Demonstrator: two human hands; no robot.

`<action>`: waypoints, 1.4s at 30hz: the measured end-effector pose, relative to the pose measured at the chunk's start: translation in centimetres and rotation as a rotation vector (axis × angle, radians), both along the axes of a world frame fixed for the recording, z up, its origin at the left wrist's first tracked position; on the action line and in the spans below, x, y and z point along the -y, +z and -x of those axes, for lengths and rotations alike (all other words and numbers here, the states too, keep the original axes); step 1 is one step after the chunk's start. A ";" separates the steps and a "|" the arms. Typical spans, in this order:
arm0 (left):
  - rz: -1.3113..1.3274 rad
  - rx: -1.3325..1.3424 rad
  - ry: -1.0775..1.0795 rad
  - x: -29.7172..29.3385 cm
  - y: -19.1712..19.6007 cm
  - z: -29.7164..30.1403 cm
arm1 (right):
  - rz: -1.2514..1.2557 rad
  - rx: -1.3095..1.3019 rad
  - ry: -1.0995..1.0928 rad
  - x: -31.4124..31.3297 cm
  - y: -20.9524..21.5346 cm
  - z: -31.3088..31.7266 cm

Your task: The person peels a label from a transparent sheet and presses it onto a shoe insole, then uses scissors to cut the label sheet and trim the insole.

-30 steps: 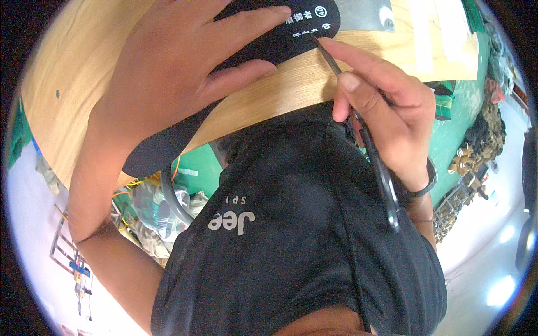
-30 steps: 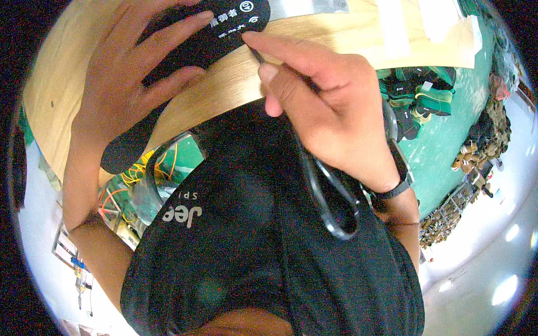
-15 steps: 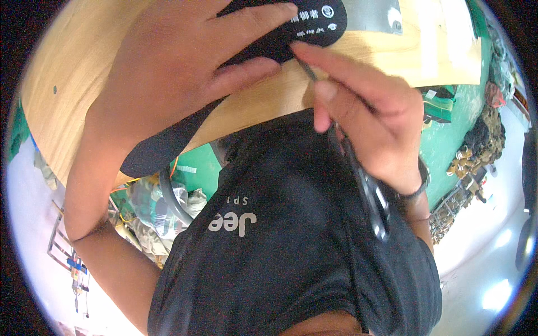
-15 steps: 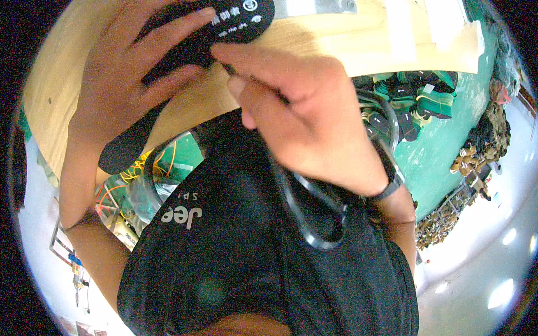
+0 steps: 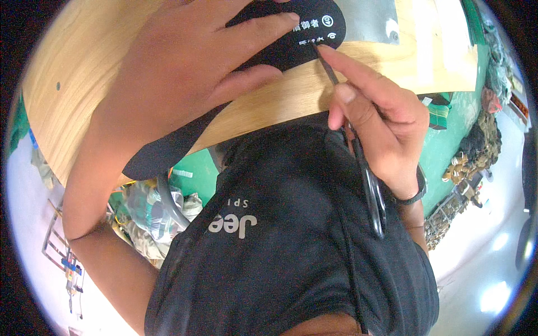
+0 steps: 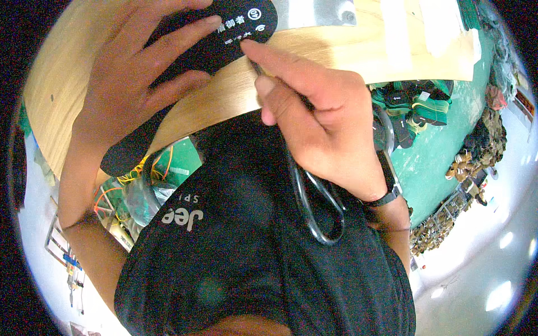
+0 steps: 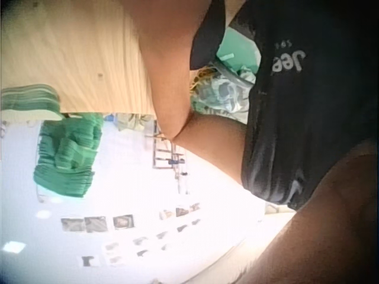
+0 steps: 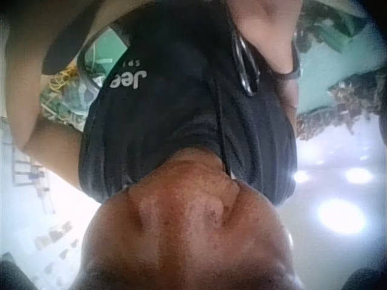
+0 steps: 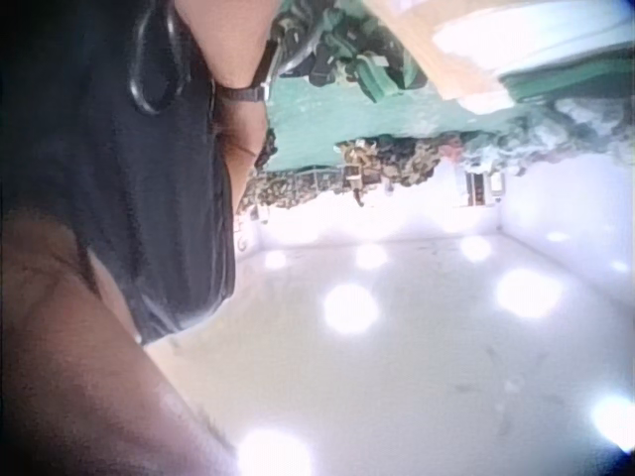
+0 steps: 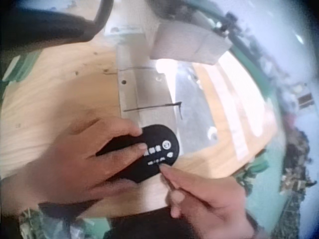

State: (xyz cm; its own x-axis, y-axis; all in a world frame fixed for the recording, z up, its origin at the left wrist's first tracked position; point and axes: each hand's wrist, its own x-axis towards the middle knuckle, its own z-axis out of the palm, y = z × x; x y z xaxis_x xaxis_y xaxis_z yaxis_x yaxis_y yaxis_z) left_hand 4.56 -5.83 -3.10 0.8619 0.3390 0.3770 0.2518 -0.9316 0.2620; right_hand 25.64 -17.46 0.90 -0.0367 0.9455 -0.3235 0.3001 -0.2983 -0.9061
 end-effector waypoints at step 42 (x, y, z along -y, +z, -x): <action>0.284 -0.095 0.060 0.3 1.4 0.1 | -0.052 0.070 0.139 -0.5 -0.3 0.2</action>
State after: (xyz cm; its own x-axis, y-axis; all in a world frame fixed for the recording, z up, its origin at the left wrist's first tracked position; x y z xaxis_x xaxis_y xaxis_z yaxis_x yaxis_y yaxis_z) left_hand 4.50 -6.13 -1.70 0.8639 0.4710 0.1784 0.3404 -0.8070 0.4825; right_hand 25.45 -16.97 0.60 -0.1478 0.9484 -0.2804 0.3979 -0.2026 -0.8948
